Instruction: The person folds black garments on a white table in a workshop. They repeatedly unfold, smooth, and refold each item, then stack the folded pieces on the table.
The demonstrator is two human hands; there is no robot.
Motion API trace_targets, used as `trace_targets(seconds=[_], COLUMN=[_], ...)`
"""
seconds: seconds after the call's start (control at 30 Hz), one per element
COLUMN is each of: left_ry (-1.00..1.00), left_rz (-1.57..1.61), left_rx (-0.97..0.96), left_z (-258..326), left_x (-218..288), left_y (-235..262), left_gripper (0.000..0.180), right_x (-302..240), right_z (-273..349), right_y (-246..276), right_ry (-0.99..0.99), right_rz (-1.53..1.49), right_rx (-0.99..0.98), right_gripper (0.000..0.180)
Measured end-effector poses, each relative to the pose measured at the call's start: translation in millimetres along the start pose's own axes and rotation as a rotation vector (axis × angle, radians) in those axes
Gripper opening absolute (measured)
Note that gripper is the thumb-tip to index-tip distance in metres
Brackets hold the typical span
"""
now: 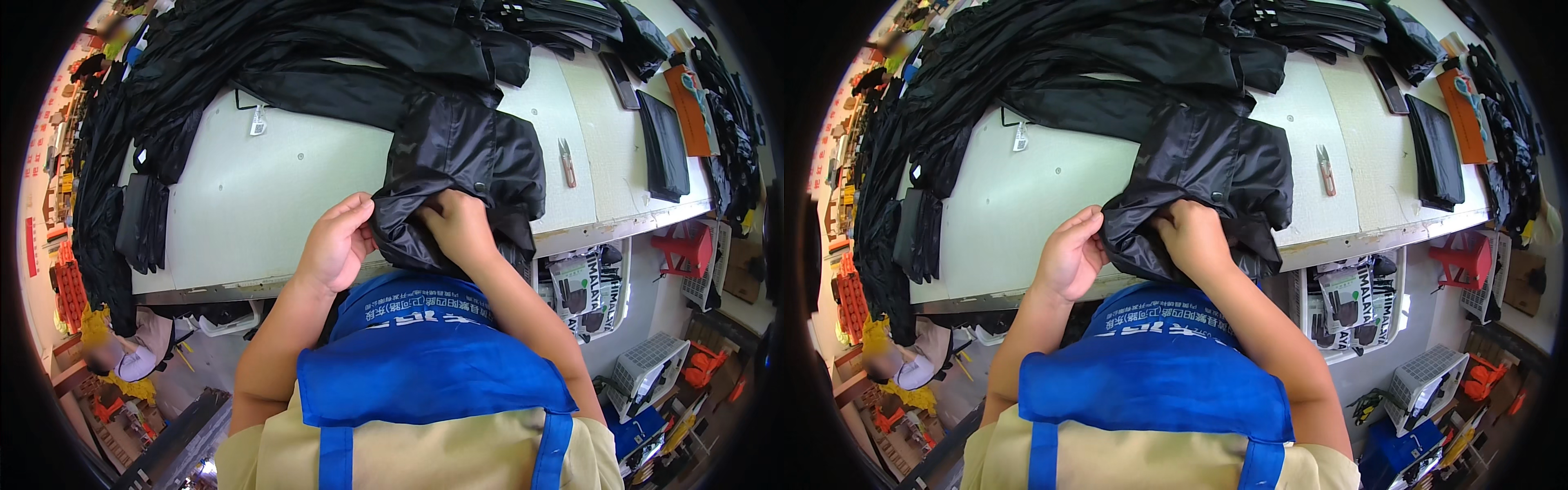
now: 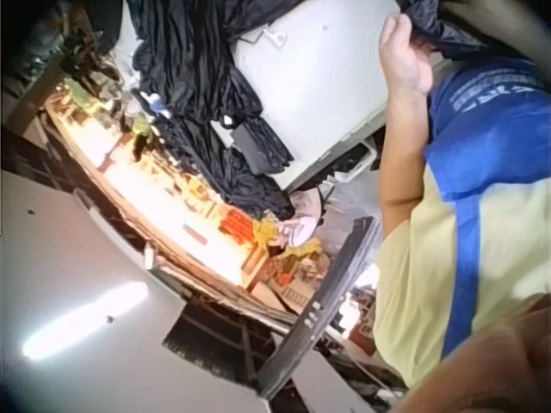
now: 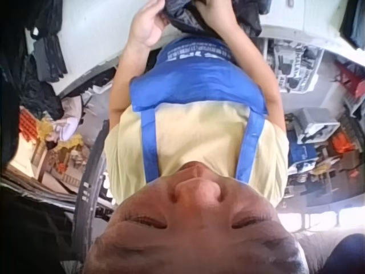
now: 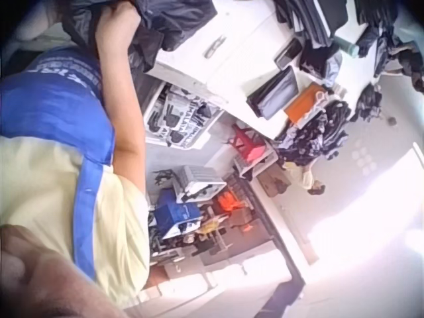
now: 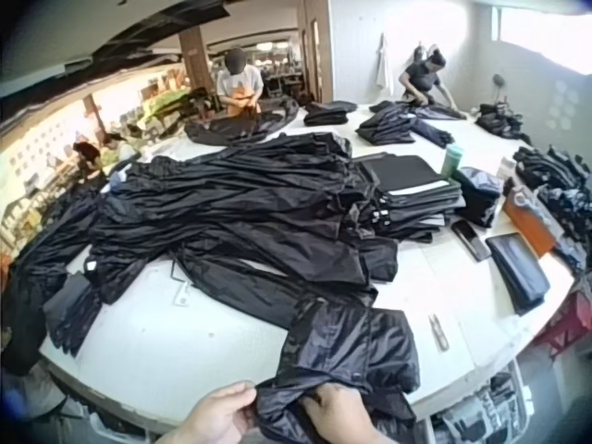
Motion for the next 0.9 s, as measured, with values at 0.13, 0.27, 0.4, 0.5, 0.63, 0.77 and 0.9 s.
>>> trace_targets(seconds=[0.13, 0.27, 0.4, 0.5, 0.63, 0.77, 0.9], left_ry=[-0.009, -0.014, -0.006, -0.003, -0.027, -0.030, -0.081], left_rz=[0.026, 0.024, 0.014, 0.015, -0.022, -0.200, -0.396], left_rx=[0.022, 0.000, 0.057, 0.065, 0.056, 0.077, 0.157], left_z=[0.8, -2.0, -1.7, -1.1, 3.0, 8.5, 13.2], left_x=[-0.2, 0.4, 0.8, 1.1, 5.0, 15.7, 26.8], left_y=[1.9, 10.7, 10.7, 11.6, 8.9, 0.7, -6.1], left_gripper=[0.016, 0.017, 0.016, 0.016, 0.016, 0.017, 0.010], right_x=[-5.9, 14.8, 28.9, 50.4, 106.3, 25.3, -45.9], right_z=[25.4, 47.3, 63.7, 79.5, 112.2, 95.9, 67.5], right_y=[34.3, 53.7, 109.6, 177.0, 263.9, 229.2, 107.0], right_ry=[-0.003, -0.248, -0.323, -0.268, -0.473, 0.016, 0.323], right_rz=[-0.090, -0.396, -0.488, -0.435, 0.332, 0.921, 0.148], right_rx=[0.155, 0.179, 0.393, 0.618, 0.612, 0.583, 0.110], right_gripper=[0.009, 0.007, 0.008, 0.011, 0.010, 0.030, 0.036])
Point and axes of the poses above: each hand's wrist, its own z-axis away from the middle knuckle, its own y-axis out of the back of the hand, x = y × z, the point moved 10 cm from there along -z, towards the middle knuckle, and after that the axes turned 7 degrees about y, right-handed, at the moved point
